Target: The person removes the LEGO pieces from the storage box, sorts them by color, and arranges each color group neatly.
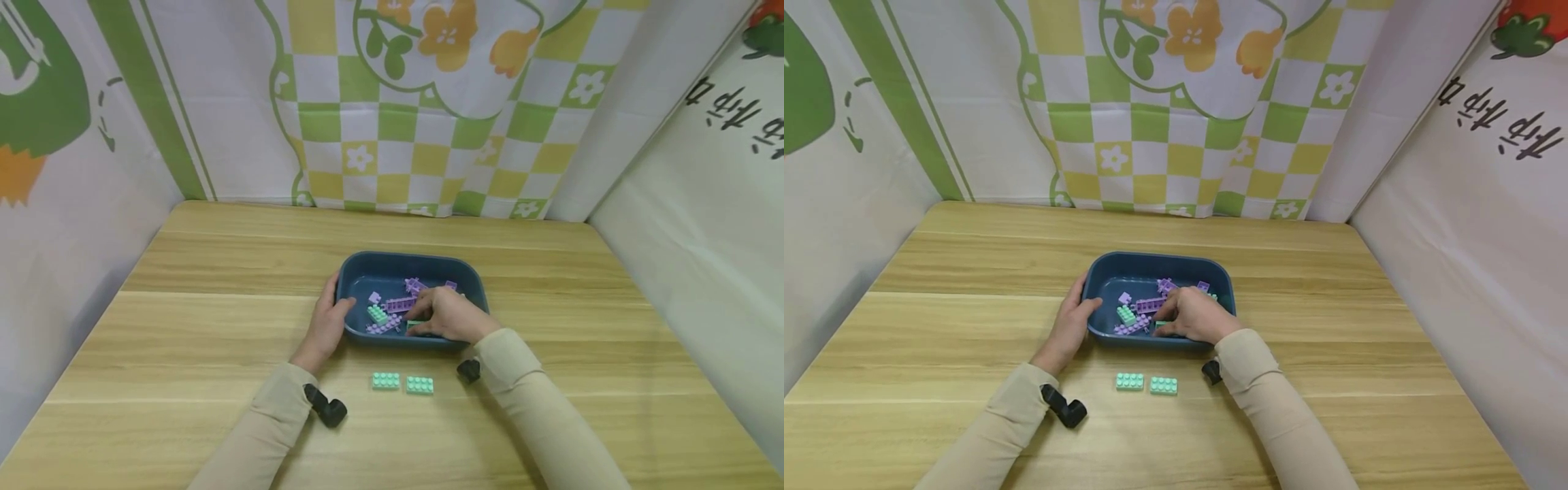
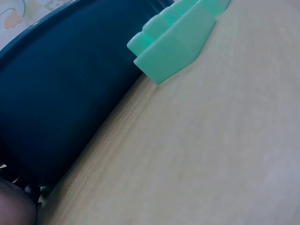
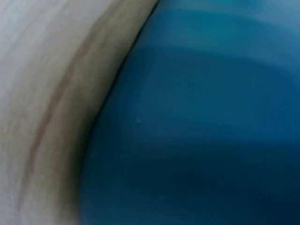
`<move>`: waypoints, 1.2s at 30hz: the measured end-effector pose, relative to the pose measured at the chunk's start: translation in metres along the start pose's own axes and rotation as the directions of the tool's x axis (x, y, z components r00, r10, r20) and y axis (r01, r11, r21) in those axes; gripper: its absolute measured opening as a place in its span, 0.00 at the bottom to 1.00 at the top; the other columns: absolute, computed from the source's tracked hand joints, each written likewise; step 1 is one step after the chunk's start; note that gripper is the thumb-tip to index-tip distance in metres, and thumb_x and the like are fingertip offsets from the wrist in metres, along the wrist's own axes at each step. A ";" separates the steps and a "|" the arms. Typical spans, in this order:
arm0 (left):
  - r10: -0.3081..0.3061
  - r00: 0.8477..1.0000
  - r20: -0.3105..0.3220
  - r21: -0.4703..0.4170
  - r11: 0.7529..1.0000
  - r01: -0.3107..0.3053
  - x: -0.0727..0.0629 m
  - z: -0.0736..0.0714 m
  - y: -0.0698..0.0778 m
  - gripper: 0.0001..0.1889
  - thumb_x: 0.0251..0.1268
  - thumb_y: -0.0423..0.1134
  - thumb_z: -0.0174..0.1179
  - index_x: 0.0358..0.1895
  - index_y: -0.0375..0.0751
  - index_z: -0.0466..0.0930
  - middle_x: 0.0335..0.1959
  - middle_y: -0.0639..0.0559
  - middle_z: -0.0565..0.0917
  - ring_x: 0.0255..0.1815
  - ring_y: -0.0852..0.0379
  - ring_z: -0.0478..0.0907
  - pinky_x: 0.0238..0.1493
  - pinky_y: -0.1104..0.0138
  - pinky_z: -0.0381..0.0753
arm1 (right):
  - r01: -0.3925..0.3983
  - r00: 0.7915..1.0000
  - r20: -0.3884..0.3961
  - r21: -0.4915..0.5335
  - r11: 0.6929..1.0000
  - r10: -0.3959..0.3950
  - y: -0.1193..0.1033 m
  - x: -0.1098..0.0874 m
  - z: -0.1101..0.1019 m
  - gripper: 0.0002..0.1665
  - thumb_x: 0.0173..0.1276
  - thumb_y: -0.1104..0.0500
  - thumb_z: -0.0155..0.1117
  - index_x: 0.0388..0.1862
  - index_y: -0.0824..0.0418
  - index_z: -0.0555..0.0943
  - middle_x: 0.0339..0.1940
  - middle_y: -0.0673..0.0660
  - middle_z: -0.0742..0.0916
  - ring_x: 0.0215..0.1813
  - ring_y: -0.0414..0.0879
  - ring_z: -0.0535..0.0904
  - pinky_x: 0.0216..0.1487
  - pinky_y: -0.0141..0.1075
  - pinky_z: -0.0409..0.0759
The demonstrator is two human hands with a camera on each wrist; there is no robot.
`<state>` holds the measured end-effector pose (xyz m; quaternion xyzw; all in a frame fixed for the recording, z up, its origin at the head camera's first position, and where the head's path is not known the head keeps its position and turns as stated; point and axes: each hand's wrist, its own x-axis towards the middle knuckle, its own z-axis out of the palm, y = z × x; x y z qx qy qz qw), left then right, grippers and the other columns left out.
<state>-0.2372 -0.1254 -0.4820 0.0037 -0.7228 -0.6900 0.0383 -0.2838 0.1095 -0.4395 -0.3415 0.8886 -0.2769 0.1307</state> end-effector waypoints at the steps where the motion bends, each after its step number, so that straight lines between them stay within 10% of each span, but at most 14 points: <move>1: 0.001 1.000 -0.002 0.009 1.000 -0.001 0.000 0.000 0.000 0.33 0.68 0.34 0.46 0.76 0.40 0.52 0.76 0.41 0.55 0.75 0.42 0.51 0.73 0.48 0.53 | -0.015 1.000 -0.001 0.003 1.000 0.015 0.000 0.000 0.000 0.13 0.51 0.55 0.78 0.36 0.56 0.90 0.32 0.46 0.83 0.32 0.39 0.76 0.33 0.31 0.79; 12: -0.007 1.000 0.009 0.004 1.000 0.007 -0.001 0.001 0.000 0.32 0.70 0.35 0.46 0.77 0.41 0.51 0.77 0.43 0.54 0.76 0.44 0.49 0.73 0.50 0.51 | -0.051 0.983 -0.175 -0.008 0.999 0.049 0.000 -0.005 -0.003 0.14 0.63 0.51 0.70 0.43 0.54 0.78 0.38 0.45 0.85 0.42 0.40 0.81 0.46 0.40 0.81; 26: -0.015 1.000 0.014 -0.007 1.000 0.015 -0.001 0.000 -0.001 0.32 0.71 0.35 0.46 0.76 0.42 0.51 0.77 0.44 0.54 0.76 0.45 0.50 0.73 0.50 0.52 | -0.038 0.953 -0.290 0.184 0.982 0.091 -0.011 -0.036 -0.014 0.21 0.80 0.43 0.34 0.54 0.52 0.71 0.28 0.55 0.75 0.28 0.48 0.70 0.31 0.41 0.72; 36: -0.010 1.000 0.019 -0.009 1.000 0.010 0.000 0.000 -0.002 0.32 0.70 0.35 0.47 0.76 0.42 0.51 0.77 0.45 0.54 0.76 0.45 0.49 0.74 0.51 0.51 | 0.047 0.945 -0.326 0.111 0.993 -0.008 -0.021 -0.070 -0.011 0.22 0.77 0.50 0.49 0.65 0.55 0.72 0.45 0.49 0.78 0.39 0.45 0.73 0.38 0.36 0.76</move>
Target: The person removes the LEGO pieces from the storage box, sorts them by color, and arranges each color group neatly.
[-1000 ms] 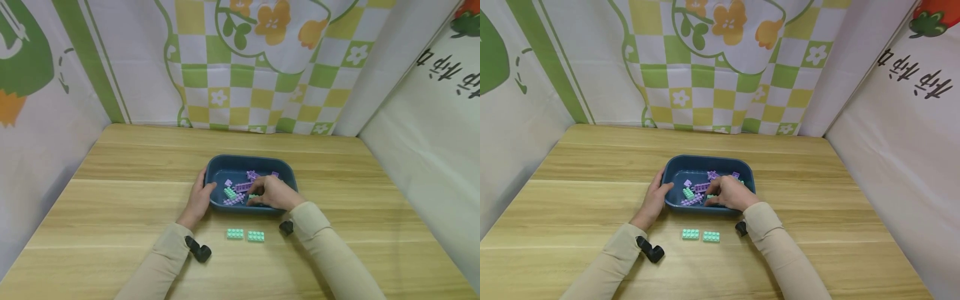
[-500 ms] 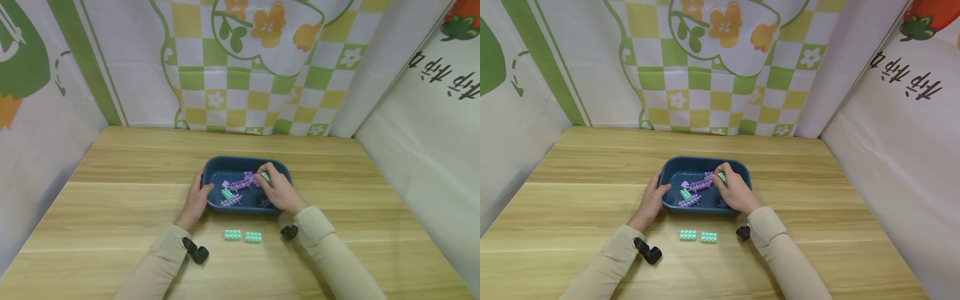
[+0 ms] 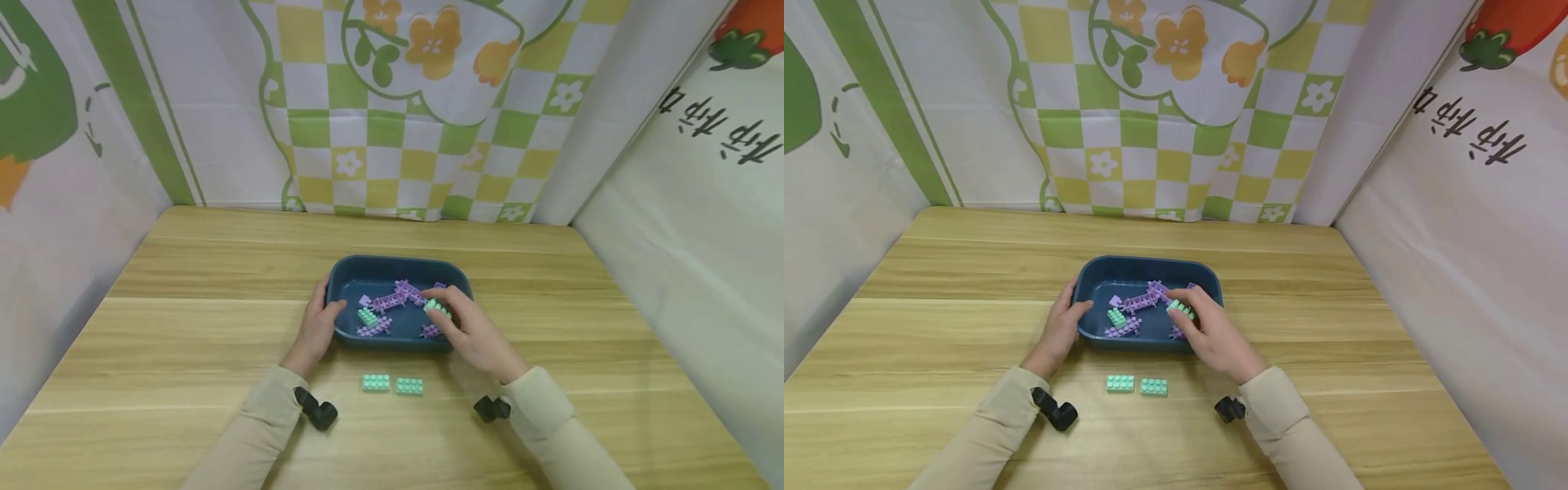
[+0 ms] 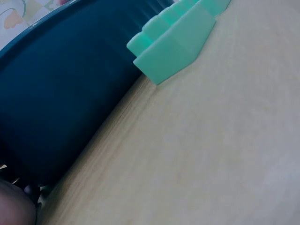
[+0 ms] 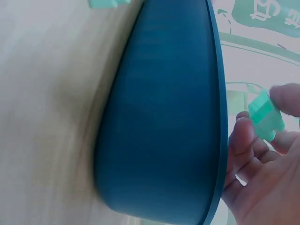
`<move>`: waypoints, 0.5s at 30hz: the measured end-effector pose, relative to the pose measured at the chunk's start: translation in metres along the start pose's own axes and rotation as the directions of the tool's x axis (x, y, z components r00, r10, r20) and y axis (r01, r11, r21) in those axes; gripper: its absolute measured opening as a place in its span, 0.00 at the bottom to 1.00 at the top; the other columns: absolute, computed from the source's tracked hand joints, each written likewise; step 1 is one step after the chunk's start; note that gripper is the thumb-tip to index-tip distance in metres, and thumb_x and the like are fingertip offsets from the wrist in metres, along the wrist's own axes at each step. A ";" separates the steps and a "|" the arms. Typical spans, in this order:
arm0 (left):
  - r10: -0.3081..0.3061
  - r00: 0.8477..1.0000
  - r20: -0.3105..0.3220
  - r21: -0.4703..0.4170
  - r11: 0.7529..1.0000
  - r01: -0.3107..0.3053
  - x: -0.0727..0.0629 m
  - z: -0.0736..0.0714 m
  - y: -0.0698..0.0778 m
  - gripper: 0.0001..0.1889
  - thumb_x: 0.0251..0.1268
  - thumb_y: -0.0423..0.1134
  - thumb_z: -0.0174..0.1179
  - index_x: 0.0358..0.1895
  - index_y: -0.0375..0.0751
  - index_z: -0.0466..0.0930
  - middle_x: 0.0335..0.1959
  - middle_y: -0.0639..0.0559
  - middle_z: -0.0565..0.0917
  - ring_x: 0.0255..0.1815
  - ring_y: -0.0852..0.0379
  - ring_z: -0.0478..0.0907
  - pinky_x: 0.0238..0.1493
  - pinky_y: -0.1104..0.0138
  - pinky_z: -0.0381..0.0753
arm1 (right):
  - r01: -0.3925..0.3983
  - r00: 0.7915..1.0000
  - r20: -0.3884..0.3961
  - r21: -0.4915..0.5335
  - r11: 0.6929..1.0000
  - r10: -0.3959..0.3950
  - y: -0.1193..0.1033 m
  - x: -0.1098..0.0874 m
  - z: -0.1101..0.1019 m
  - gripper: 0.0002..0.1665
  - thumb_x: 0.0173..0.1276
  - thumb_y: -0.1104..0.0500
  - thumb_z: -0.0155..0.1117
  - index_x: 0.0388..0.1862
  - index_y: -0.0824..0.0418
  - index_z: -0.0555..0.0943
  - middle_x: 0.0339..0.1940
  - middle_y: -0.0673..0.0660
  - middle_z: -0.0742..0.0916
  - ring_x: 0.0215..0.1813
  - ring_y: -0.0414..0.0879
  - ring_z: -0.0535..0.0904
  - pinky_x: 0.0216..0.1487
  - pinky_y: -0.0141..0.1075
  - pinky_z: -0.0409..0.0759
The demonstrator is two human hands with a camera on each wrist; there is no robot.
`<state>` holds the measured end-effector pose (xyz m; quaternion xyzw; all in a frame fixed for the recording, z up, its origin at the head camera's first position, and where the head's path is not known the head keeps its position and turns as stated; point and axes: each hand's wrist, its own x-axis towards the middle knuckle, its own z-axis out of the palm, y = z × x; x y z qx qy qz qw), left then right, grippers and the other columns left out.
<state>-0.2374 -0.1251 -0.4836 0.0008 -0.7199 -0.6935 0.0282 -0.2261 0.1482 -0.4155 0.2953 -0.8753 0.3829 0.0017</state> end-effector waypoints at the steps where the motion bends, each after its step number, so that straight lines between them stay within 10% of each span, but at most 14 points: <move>1: 0.004 1.000 0.000 -0.002 1.000 -0.004 0.000 0.000 0.000 0.32 0.70 0.35 0.47 0.76 0.41 0.51 0.77 0.44 0.54 0.76 0.45 0.49 0.74 0.51 0.51 | 0.001 1.000 -0.011 0.000 1.000 -0.001 -0.001 -0.003 0.000 0.22 0.76 0.50 0.52 0.65 0.54 0.73 0.43 0.47 0.78 0.37 0.44 0.72 0.36 0.35 0.75; 15: 0.009 1.000 0.005 -0.002 1.000 -0.009 -0.001 0.000 0.000 0.32 0.70 0.34 0.47 0.76 0.41 0.51 0.77 0.44 0.54 0.76 0.46 0.49 0.74 0.52 0.51 | 0.229 0.965 -0.114 -0.077 0.970 -0.237 0.007 -0.044 0.002 0.22 0.55 0.63 0.75 0.51 0.59 0.84 0.43 0.44 0.82 0.44 0.39 0.77 0.45 0.32 0.80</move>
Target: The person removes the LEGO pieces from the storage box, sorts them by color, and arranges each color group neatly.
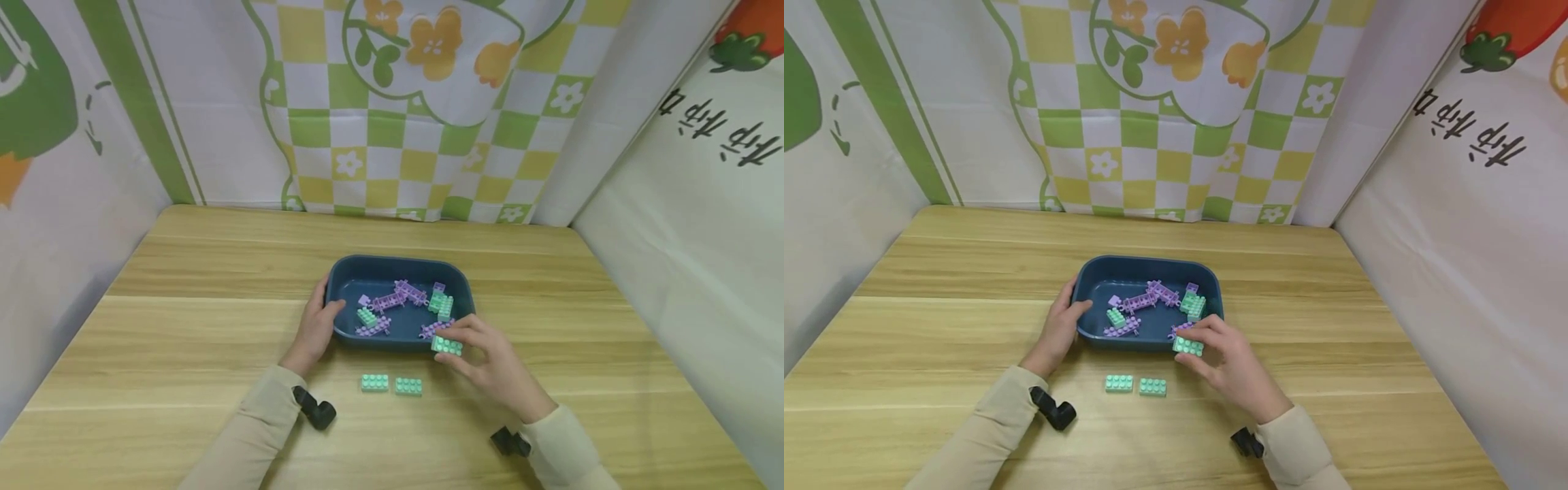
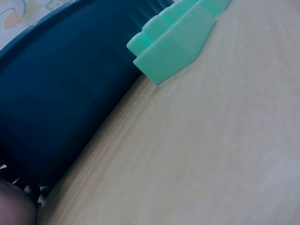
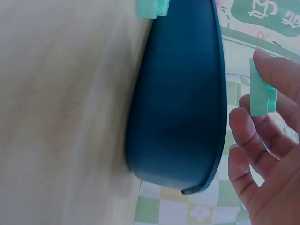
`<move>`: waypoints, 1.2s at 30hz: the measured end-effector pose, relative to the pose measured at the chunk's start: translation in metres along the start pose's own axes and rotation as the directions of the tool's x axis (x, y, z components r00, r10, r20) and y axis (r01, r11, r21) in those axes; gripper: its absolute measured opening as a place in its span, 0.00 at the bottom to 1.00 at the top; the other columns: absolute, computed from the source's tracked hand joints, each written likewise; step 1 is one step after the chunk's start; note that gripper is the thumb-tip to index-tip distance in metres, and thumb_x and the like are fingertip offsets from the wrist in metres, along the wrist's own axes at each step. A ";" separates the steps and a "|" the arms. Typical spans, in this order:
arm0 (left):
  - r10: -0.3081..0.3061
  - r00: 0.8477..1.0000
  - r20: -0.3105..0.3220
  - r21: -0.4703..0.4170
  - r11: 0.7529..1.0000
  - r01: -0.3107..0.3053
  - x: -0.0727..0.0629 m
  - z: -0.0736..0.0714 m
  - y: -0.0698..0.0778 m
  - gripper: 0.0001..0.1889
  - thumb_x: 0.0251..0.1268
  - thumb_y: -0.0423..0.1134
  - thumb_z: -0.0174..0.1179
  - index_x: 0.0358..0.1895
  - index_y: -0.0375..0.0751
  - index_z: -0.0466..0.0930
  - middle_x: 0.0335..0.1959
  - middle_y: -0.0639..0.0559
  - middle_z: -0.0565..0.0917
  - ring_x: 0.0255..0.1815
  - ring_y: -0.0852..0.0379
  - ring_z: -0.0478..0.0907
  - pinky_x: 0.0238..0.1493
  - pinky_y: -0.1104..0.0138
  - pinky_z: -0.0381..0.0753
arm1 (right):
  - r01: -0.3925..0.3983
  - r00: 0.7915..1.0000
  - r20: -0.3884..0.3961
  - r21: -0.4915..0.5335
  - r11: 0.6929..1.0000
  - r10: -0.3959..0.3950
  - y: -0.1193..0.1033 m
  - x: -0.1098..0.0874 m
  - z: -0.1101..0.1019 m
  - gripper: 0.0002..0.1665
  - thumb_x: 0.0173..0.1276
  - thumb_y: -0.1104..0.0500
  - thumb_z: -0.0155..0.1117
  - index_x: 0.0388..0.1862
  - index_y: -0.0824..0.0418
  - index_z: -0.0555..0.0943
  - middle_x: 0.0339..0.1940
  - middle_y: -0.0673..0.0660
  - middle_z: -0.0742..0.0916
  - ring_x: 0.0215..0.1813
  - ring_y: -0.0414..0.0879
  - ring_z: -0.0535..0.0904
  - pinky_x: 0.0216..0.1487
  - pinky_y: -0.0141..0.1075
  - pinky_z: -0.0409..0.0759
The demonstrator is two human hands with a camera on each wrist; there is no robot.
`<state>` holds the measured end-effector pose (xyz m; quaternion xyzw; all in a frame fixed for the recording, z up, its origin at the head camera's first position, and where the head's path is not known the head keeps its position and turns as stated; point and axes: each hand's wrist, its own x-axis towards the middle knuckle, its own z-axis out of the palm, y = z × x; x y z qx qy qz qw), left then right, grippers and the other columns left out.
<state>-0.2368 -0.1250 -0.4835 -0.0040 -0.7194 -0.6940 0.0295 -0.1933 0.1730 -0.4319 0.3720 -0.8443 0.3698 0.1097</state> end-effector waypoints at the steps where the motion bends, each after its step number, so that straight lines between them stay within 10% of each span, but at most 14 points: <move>1: -0.003 1.000 0.002 0.003 1.000 0.003 0.000 0.000 0.000 0.32 0.70 0.34 0.46 0.76 0.41 0.51 0.77 0.44 0.54 0.76 0.46 0.49 0.74 0.52 0.50 | 0.001 1.000 0.006 -0.017 1.000 0.000 0.000 -0.003 0.000 0.23 0.55 0.62 0.75 0.51 0.59 0.84 0.44 0.43 0.82 0.46 0.39 0.78 0.48 0.32 0.79; 12: -0.036 0.999 -0.003 0.013 0.999 0.036 -0.003 -0.001 0.001 0.33 0.71 0.36 0.46 0.77 0.43 0.50 0.77 0.46 0.53 0.77 0.46 0.48 0.74 0.52 0.50 | -0.039 0.996 0.073 -0.073 0.997 0.045 -0.002 -0.020 0.006 0.19 0.52 0.57 0.78 0.44 0.49 0.85 0.44 0.40 0.82 0.47 0.38 0.78 0.51 0.36 0.80; 22: -0.027 1.000 0.000 0.011 1.000 0.027 0.000 -0.001 0.001 0.33 0.70 0.35 0.47 0.77 0.43 0.50 0.77 0.46 0.52 0.76 0.46 0.48 0.74 0.52 0.50 | -0.261 0.942 0.208 -0.037 0.965 0.263 -0.002 -0.023 0.007 0.15 0.57 0.48 0.73 0.45 0.45 0.86 0.40 0.37 0.81 0.41 0.36 0.78 0.44 0.33 0.82; 36: -0.020 1.000 0.006 0.013 1.000 0.020 0.001 0.000 0.002 0.32 0.71 0.35 0.46 0.77 0.41 0.50 0.77 0.44 0.53 0.77 0.45 0.48 0.74 0.52 0.49 | -0.225 0.935 0.264 -0.076 0.971 0.237 0.003 -0.023 0.007 0.18 0.53 0.56 0.77 0.45 0.52 0.87 0.38 0.42 0.83 0.38 0.39 0.78 0.39 0.31 0.80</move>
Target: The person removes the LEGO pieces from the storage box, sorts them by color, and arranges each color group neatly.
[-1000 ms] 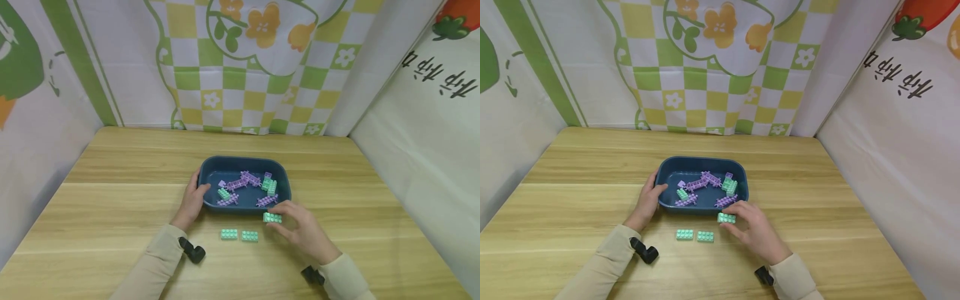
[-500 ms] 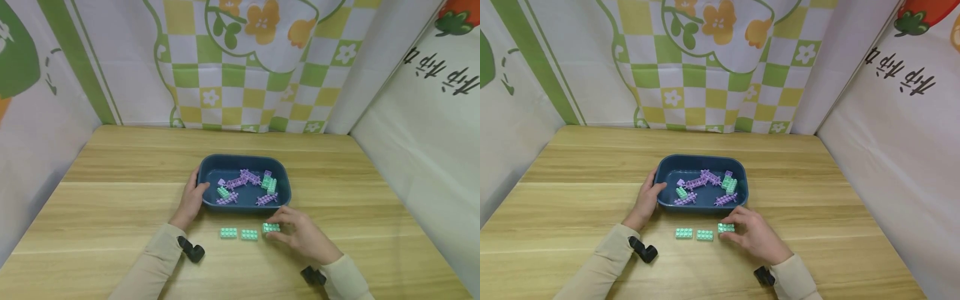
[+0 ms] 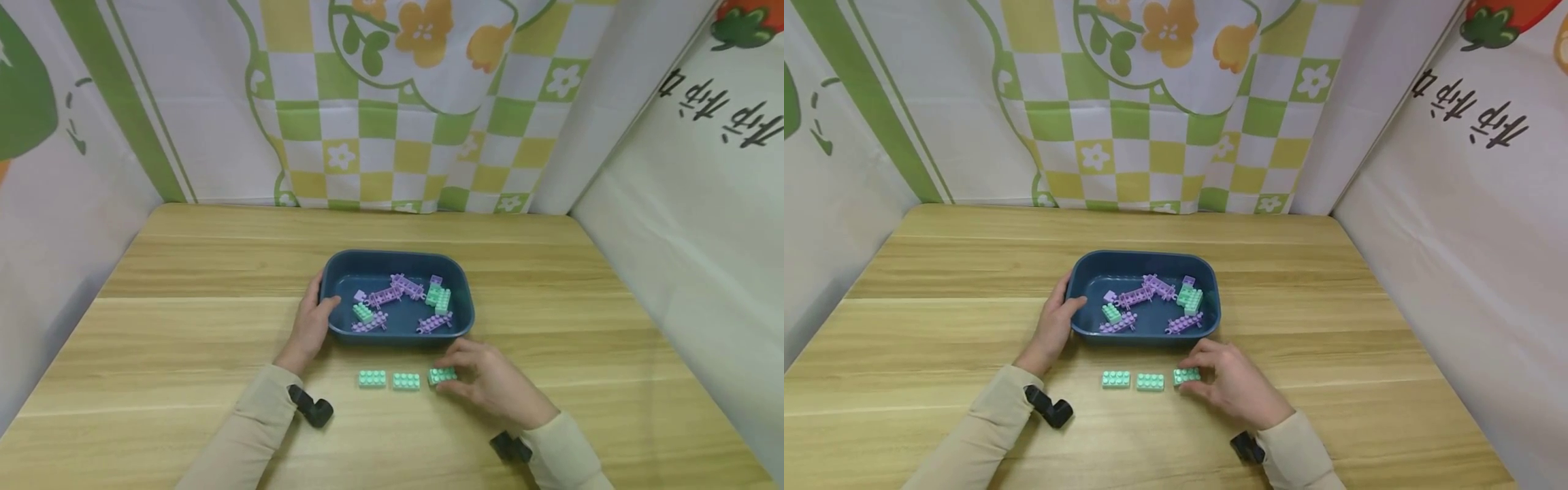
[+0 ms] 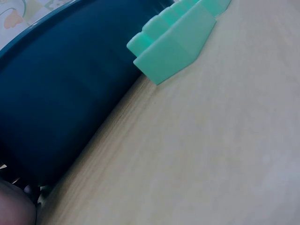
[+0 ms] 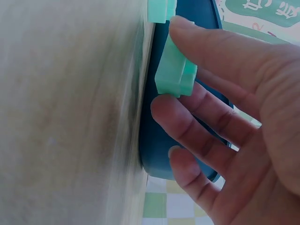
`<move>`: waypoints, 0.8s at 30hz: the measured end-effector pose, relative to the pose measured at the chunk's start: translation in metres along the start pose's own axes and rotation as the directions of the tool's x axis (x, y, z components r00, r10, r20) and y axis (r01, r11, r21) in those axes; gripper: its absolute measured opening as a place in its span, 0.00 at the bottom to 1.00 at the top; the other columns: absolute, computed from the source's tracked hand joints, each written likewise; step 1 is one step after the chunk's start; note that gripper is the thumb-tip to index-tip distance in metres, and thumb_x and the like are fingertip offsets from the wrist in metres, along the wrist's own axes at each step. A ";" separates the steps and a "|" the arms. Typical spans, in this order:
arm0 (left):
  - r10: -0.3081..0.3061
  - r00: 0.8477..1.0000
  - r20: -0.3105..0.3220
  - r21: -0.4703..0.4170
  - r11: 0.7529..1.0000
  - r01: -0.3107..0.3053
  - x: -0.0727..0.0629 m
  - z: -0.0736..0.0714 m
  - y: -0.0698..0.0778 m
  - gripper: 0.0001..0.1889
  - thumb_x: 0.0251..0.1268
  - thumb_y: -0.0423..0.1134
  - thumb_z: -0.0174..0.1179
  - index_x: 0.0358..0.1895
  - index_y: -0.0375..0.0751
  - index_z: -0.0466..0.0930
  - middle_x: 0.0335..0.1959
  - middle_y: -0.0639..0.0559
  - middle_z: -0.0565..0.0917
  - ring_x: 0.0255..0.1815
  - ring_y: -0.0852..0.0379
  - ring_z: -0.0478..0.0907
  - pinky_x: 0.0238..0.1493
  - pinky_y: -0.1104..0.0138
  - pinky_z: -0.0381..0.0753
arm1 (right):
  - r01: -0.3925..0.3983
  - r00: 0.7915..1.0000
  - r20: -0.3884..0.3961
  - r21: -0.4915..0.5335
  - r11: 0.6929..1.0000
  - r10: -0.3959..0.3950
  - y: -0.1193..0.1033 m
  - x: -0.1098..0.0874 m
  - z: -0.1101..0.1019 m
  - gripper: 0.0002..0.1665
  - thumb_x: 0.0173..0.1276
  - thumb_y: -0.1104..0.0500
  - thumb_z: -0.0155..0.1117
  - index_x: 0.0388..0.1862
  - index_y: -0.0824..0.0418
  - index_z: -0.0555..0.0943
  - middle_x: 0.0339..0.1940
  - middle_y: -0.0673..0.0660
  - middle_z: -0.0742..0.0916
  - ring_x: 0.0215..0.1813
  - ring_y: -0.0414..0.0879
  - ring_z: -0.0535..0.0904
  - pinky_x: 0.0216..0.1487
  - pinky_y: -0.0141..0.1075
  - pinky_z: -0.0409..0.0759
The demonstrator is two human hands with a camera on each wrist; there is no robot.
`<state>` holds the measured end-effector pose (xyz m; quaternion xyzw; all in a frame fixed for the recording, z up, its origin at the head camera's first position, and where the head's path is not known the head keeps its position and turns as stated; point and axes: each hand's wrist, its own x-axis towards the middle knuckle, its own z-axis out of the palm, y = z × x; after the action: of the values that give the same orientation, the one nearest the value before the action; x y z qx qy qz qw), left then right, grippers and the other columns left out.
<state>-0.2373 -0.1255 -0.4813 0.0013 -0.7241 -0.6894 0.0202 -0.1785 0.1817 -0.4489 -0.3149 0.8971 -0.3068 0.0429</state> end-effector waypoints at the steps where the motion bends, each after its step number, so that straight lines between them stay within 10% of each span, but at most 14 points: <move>1: 0.003 1.000 0.000 -0.001 1.000 -0.003 0.000 0.000 0.001 0.32 0.71 0.34 0.46 0.77 0.41 0.50 0.77 0.44 0.53 0.77 0.45 0.48 0.75 0.52 0.49 | -0.005 1.000 0.007 0.001 1.000 0.005 0.000 0.000 0.000 0.18 0.53 0.56 0.76 0.45 0.52 0.87 0.38 0.42 0.83 0.39 0.39 0.78 0.40 0.31 0.80; 24: 0.010 1.000 0.002 -0.009 1.000 -0.010 -0.001 0.000 -0.002 0.32 0.71 0.34 0.46 0.77 0.44 0.51 0.77 0.48 0.54 0.77 0.48 0.49 0.74 0.54 0.51 | -0.091 0.992 0.084 -0.002 0.996 0.091 0.002 -0.001 0.000 0.17 0.56 0.55 0.74 0.47 0.50 0.87 0.39 0.39 0.82 0.41 0.37 0.77 0.42 0.33 0.80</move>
<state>-0.2368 -0.1255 -0.4831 -0.0032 -0.7209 -0.6927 0.0227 -0.1791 0.1837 -0.4501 -0.2861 0.9078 -0.2918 0.0948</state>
